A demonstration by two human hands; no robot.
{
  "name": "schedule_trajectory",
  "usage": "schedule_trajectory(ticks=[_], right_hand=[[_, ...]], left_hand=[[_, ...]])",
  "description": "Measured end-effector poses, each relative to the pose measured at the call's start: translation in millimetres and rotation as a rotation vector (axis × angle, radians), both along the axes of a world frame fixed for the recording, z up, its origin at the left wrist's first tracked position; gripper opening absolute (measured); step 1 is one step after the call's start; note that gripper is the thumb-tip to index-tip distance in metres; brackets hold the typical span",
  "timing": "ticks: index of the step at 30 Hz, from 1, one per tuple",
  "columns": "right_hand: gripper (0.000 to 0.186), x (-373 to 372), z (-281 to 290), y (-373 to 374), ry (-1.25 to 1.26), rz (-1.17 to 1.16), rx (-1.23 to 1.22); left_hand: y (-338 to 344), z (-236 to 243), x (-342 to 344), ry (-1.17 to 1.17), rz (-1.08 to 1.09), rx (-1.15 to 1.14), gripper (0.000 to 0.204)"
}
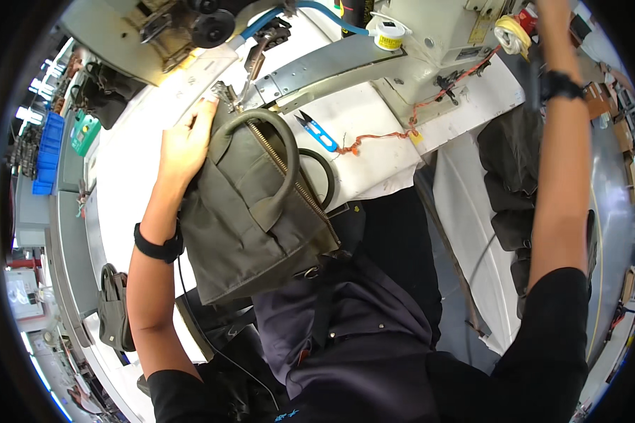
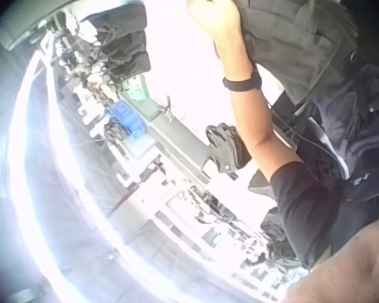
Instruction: Sewing and inspecting canvas bags at an industrial sewing station.
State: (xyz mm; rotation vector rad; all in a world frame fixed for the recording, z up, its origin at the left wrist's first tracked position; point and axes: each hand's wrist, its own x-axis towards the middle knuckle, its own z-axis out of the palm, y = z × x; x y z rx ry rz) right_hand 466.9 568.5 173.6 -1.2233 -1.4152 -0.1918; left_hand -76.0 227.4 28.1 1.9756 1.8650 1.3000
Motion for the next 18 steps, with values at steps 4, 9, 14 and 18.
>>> schedule_trajectory(ticks=[4,9,14,18], right_hand=[[0.053,-47.7,-24.6,-42.8,0.28,0.134,0.136],[0.052,-12.8,11.8,-39.9,0.081,0.103,0.04],[0.042,-85.3,30.1,-106.2,0.453,0.373,-0.251],[0.035,-2.8,5.0,-112.5,-0.096,0.143,0.231]], left_hand=[[-8.6,8.5,-7.9,0.048,0.0,-0.062,0.03],[0.8,8.1,-3.1,0.033,-0.01,-0.042,0.031],[-10.7,7.8,-13.0,0.045,0.052,-0.09,0.031],[-7.4,18.3,-2.8,0.038,0.014,-0.134,0.031]])
